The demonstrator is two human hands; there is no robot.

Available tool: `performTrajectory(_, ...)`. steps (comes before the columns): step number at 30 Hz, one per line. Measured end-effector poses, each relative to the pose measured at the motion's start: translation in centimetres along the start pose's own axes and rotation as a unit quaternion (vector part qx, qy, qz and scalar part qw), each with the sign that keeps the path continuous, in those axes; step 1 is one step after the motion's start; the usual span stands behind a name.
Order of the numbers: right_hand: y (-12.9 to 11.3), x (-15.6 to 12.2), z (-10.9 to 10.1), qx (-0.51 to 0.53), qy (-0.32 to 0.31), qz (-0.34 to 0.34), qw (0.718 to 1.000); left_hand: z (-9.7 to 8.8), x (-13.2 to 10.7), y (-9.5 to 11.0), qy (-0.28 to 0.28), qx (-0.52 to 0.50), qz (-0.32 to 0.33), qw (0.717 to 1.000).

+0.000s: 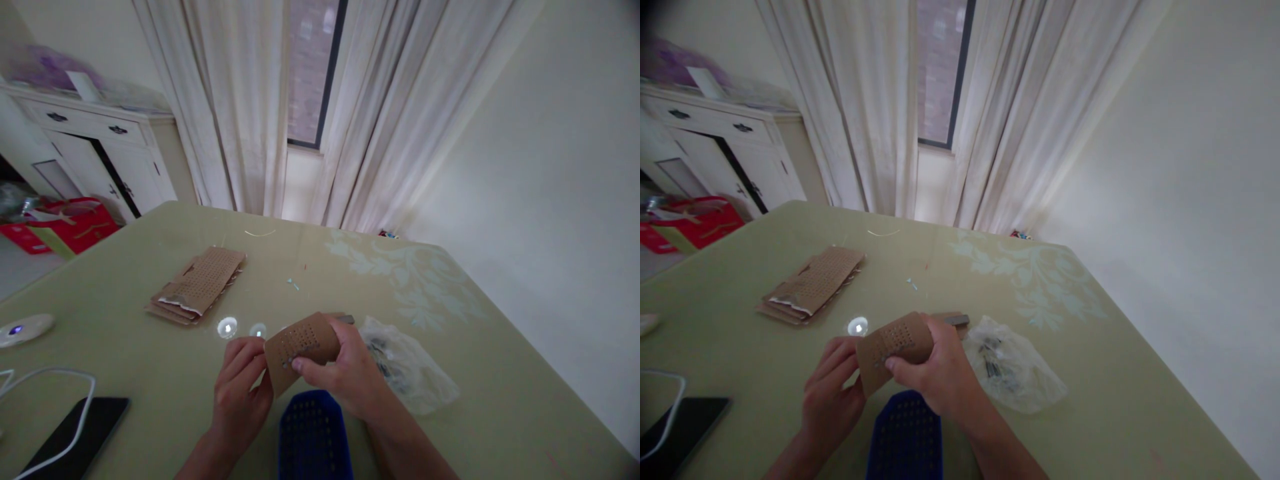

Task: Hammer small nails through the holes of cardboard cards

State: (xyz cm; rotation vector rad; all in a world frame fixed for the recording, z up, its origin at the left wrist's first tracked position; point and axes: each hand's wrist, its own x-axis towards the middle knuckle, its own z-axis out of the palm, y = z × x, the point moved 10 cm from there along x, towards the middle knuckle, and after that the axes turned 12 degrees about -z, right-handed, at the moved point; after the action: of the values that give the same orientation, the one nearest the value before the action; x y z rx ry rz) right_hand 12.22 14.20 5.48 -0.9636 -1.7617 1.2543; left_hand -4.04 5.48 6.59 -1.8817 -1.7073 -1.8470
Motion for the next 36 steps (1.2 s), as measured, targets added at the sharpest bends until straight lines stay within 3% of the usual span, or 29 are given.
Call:
performTrajectory(5,-0.5,0.0,0.3,-0.048,-0.009,-0.022,0.999,-0.2,-0.5,0.4,0.022,0.012,0.028,0.999)
performTrajectory(12,-0.5,1.0,-1.5,-0.071,0.03,-0.029,0.997,0.9,-0.2,-2.3,-0.025,0.02,-0.123,0.992)
performTrajectory(17,-1.1,0.7,-1.6,-0.15,0.033,-0.044,0.987,0.5,0.2,-0.2,-0.023,0.006,-0.022,0.999)
performTrajectory(23,-1.0,0.5,-0.3,-0.271,0.007,-0.047,0.961,-0.8,-1.1,1.9,0.03,0.005,0.047,0.998)
performTrajectory(26,-0.4,1.1,-0.7,-0.298,0.012,-0.042,0.954,-1.5,-1.8,3.2,0.028,-0.037,0.081,0.996)
performTrajectory(28,-0.2,1.4,-1.5,-0.27,0.032,-0.041,0.961,-1.3,-1.1,1.6,0.008,-0.07,0.024,0.997)
performTrajectory(30,-0.1,1.5,-2.5,-0.221,0.059,-0.048,0.972,-0.1,-0.1,-3.1,-0.024,-0.04,-0.129,0.99)
performTrajectory(32,0.1,1.5,-3.2,-0.149,0.073,-0.049,0.985,1.5,-0.4,-9.1,-0.091,0.048,-0.31,0.945)
performTrajectory(33,0.3,1.5,-3.1,-0.105,0.066,-0.044,0.991,2.5,-0.9,-11.4,-0.145,0.082,-0.361,0.918)
performTrajectory(36,1.2,1.3,-2.7,0.001,0.046,-0.014,0.999,3.2,-1.2,-14.9,-0.181,0.134,-0.385,0.895)
